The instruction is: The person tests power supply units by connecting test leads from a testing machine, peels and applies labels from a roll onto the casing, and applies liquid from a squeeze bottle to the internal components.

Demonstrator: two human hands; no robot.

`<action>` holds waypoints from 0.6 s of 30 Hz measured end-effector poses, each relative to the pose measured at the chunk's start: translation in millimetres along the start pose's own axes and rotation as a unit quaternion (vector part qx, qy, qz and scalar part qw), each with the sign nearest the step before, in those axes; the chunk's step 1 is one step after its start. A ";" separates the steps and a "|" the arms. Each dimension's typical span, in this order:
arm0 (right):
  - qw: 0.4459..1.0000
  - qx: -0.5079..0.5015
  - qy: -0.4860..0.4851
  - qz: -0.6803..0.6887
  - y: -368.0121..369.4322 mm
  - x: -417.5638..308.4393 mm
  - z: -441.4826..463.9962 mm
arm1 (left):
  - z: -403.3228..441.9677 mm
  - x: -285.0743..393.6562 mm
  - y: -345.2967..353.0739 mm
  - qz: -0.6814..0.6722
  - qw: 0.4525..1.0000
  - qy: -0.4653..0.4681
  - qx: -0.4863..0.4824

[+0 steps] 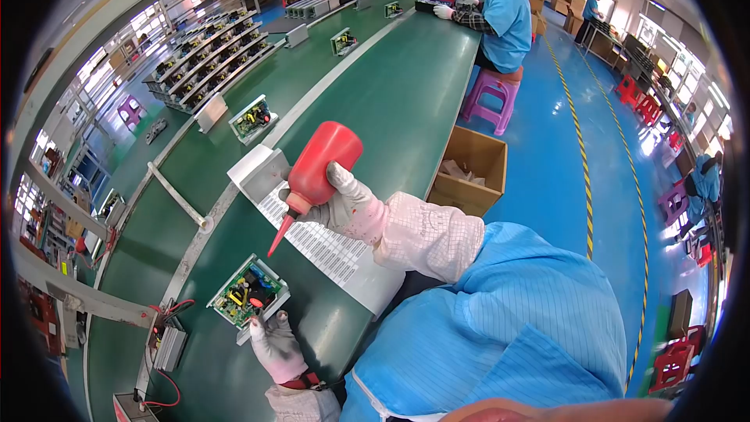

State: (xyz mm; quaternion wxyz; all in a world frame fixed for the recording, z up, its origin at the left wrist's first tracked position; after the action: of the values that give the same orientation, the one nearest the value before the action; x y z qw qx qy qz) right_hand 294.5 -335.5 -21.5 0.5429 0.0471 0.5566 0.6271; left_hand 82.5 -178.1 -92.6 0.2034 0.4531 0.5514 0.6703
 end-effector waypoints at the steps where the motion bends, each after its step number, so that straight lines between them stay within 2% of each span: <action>1: 1.000 0.000 0.000 -0.001 -0.1 -0.3 0.1 | 0.3 -0.2 0.1 0.000 1.000 -0.001 0.000; 18: 0.999 0.038 0.015 0.012 4.6 3.6 -3.6 | -0.2 -0.5 3.2 0.021 1.000 -0.002 -0.001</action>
State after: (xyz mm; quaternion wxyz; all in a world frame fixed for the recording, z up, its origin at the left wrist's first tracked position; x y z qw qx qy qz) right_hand 287.7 -334.3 -21.4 0.5247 0.0653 0.5870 0.6131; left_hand 83.3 -179.6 -89.9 0.1915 0.4658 0.5407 0.6738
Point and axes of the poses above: each hand's wrist, its own z-axis towards the middle knuckle, its own y-axis out of the palm, x = y × z, the point moved 3 cm from there along z, towards the middle knuckle, and after that the axes turned 14 degrees about -z, right-handed, at the moved point
